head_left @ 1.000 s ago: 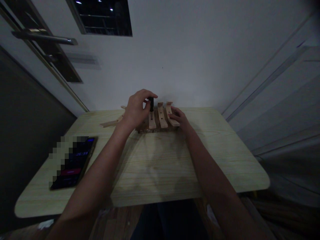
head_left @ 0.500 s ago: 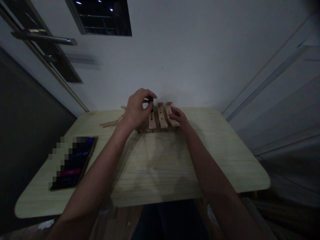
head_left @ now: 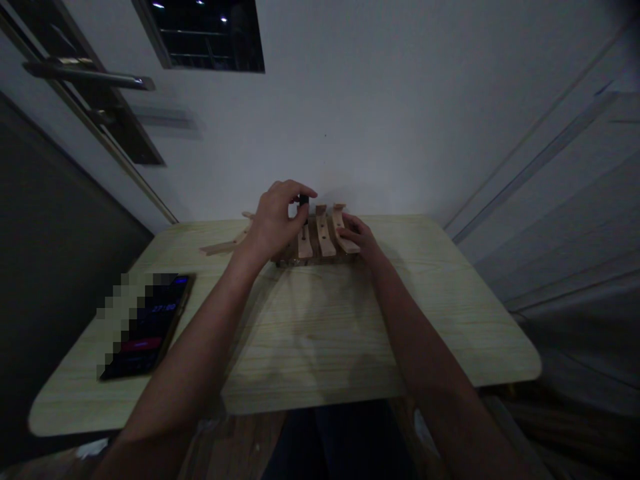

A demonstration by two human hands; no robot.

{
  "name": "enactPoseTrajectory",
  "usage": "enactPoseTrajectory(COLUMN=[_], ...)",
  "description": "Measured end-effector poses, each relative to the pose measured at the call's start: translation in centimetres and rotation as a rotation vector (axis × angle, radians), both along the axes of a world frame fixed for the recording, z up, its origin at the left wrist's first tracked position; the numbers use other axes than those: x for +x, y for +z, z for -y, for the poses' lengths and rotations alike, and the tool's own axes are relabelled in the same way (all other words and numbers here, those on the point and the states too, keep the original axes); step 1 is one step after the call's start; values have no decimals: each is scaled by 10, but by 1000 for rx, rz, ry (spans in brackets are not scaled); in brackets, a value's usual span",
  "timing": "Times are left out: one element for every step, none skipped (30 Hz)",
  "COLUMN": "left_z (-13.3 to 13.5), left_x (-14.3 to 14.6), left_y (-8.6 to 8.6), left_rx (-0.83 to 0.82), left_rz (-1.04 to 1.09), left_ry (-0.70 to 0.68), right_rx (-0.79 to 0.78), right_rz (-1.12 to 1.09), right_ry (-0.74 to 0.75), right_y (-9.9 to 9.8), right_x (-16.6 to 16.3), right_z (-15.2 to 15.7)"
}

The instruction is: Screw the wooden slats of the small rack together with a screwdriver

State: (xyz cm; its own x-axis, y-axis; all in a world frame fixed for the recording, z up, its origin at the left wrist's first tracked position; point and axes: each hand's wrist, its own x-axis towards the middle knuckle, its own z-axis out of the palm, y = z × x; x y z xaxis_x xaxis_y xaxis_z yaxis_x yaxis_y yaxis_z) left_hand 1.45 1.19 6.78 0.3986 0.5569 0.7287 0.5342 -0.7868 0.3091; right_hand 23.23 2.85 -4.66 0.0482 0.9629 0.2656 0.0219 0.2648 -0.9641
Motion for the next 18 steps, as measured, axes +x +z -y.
enactPoseTrajectory(left_z=[0, 0, 0, 0, 0, -1, -1, -1, -1, -1, -2, -2, -2, -2, -2, -2, -2, -2], left_x=[0, 1, 1, 1, 1, 1, 1, 1, 2, 2, 1, 1, 1, 1, 1, 0, 0, 0], left_y=[0, 0, 0, 0, 0, 0, 0, 0, -1, -1, -2, -3, -3, -4, -4, -3, -3, -2], left_rx=[-3, -7, -13, -19, -23, -26, -25, -23, -19, -18, -18, -20, -26, -32, -36, -37, -34, -27], left_rz=[4, 6, 9, 16, 25, 33, 40, 46, 51, 55, 62, 71, 80, 85, 86, 80, 69, 57], left_ry=[-4, -11, -19, -28, -36, -43, -46, -46, -45, -44, -45, -49, -56, -63, -65, -61, -51, -37], right_rx=[0, -1, -2, -2, -5, -9, -13, -18, -23, -27, -29, -30, -28, -25, -20, -13, -7, -3], right_rz=[-5, -8, -8, -8, -8, -9, -11, -15, -17, -15, -8, 0, 8, 13, 11, 3, -7, -18], right_ry=[2, 1, -2, -4, -4, -1, 1, 1, 0, 1, 4, 9, 15, 18, 18, 17, 18, 22], right_y=[0, 1, 1, 2, 3, 4, 4, 5, 5, 5, 4, 4, 3, 2, 2, 1, 0, 0], right_x=[0, -1, -1, -2, -2, -2, -2, -2, -2, -2, -1, -1, 0, 0, 0, 0, 0, 0], right_z=[0, 0, 1, 1, 2, 2, 3, 3, 3, 3, 3, 3, 2, 2, 1, 1, 1, 0])
